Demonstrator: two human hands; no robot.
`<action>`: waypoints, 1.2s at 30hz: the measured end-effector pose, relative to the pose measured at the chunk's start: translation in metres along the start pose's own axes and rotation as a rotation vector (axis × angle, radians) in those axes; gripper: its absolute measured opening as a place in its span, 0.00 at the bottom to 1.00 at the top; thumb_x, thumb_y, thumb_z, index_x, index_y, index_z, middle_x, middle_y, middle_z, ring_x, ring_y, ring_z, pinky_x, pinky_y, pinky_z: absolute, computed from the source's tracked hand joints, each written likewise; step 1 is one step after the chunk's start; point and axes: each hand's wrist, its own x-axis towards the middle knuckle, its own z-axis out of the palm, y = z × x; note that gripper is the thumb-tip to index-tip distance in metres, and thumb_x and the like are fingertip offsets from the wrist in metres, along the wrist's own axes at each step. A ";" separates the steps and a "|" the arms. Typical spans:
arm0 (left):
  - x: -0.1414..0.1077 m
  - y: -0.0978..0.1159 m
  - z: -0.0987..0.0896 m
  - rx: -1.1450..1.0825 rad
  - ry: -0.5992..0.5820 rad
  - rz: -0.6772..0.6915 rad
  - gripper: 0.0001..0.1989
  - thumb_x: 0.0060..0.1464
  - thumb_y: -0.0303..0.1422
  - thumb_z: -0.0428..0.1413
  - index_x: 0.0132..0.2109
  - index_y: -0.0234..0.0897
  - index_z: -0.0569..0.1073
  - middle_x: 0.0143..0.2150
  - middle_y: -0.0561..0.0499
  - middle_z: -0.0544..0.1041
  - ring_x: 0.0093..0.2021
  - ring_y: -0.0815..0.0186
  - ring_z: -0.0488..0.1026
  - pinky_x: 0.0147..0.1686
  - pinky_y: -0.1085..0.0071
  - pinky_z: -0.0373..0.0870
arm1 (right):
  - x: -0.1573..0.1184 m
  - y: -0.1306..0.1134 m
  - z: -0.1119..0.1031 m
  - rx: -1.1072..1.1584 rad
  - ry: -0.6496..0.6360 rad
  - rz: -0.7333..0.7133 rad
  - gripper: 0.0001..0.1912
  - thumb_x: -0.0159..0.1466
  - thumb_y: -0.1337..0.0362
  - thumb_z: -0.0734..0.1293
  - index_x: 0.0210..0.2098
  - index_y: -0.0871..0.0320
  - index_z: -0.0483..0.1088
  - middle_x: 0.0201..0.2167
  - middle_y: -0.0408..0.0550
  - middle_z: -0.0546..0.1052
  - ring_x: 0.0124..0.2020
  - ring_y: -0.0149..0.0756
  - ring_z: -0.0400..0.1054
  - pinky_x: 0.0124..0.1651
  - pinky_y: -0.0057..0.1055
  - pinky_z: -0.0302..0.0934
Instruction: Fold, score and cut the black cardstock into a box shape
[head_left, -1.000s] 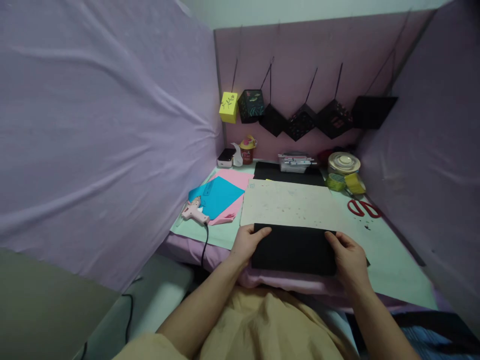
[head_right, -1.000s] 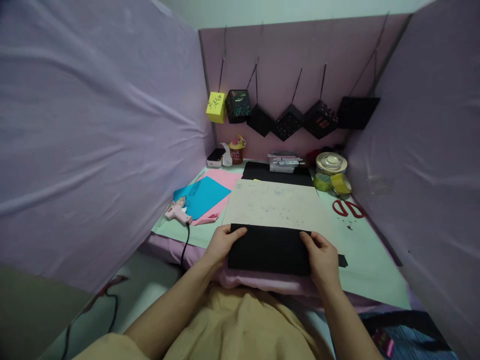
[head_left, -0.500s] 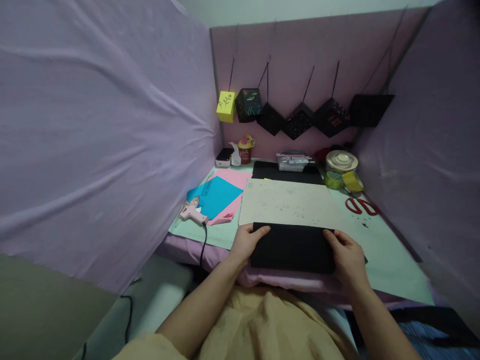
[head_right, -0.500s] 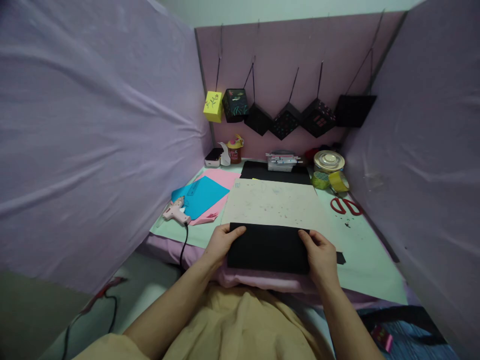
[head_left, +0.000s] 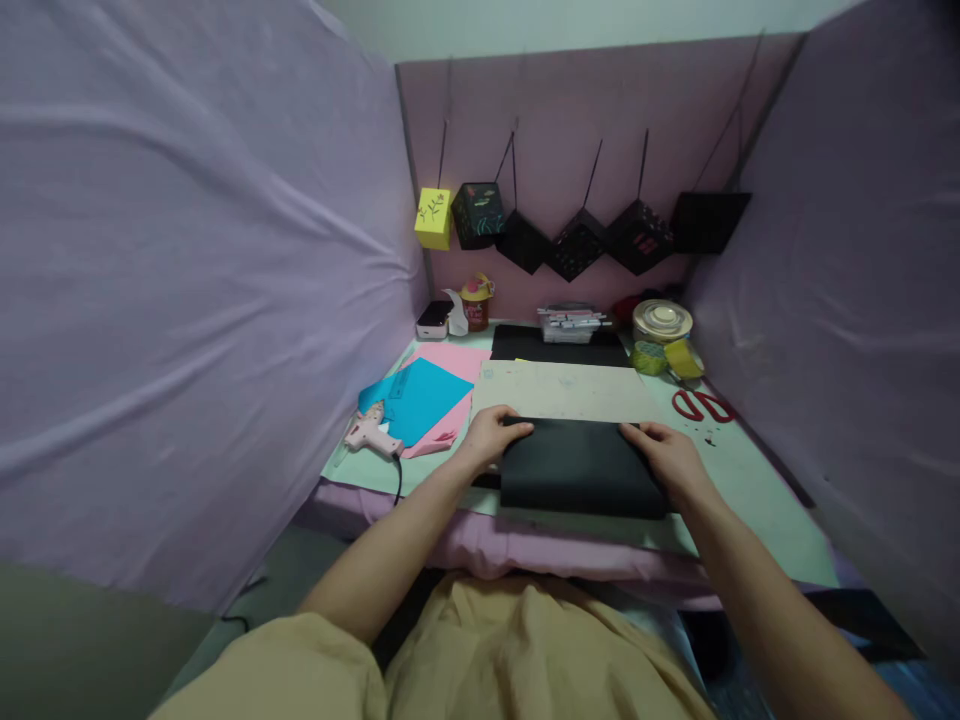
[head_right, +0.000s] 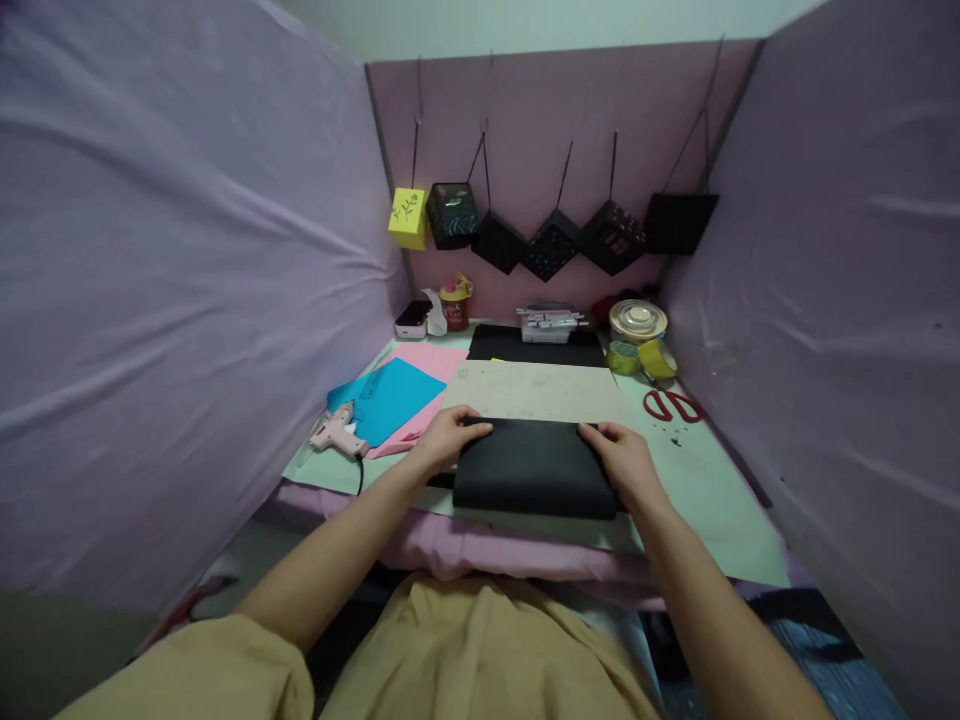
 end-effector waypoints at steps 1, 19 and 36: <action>0.011 -0.001 0.001 0.035 -0.009 0.000 0.10 0.45 0.37 0.63 0.32 0.36 0.75 0.27 0.54 0.75 0.30 0.67 0.71 0.27 0.75 0.62 | 0.009 -0.001 0.001 -0.080 -0.009 -0.018 0.21 0.52 0.45 0.68 0.24 0.58 0.69 0.16 0.40 0.66 0.19 0.29 0.57 0.21 0.27 0.49; 0.089 -0.005 0.016 0.683 -0.004 -0.087 0.14 0.43 0.41 0.66 0.33 0.38 0.75 0.41 0.43 0.79 0.47 0.50 0.73 0.47 0.60 0.61 | 0.079 0.002 0.037 -0.828 -0.056 -0.097 0.13 0.60 0.55 0.66 0.31 0.57 0.76 0.36 0.55 0.79 0.40 0.45 0.72 0.37 0.34 0.58; 0.084 0.009 0.024 0.542 -0.421 0.399 0.08 0.52 0.30 0.57 0.37 0.41 0.81 0.46 0.49 0.78 0.52 0.58 0.70 0.53 0.70 0.61 | 0.071 -0.013 0.036 -1.010 -0.040 -0.222 0.17 0.63 0.57 0.66 0.48 0.60 0.69 0.47 0.59 0.74 0.47 0.48 0.69 0.45 0.39 0.59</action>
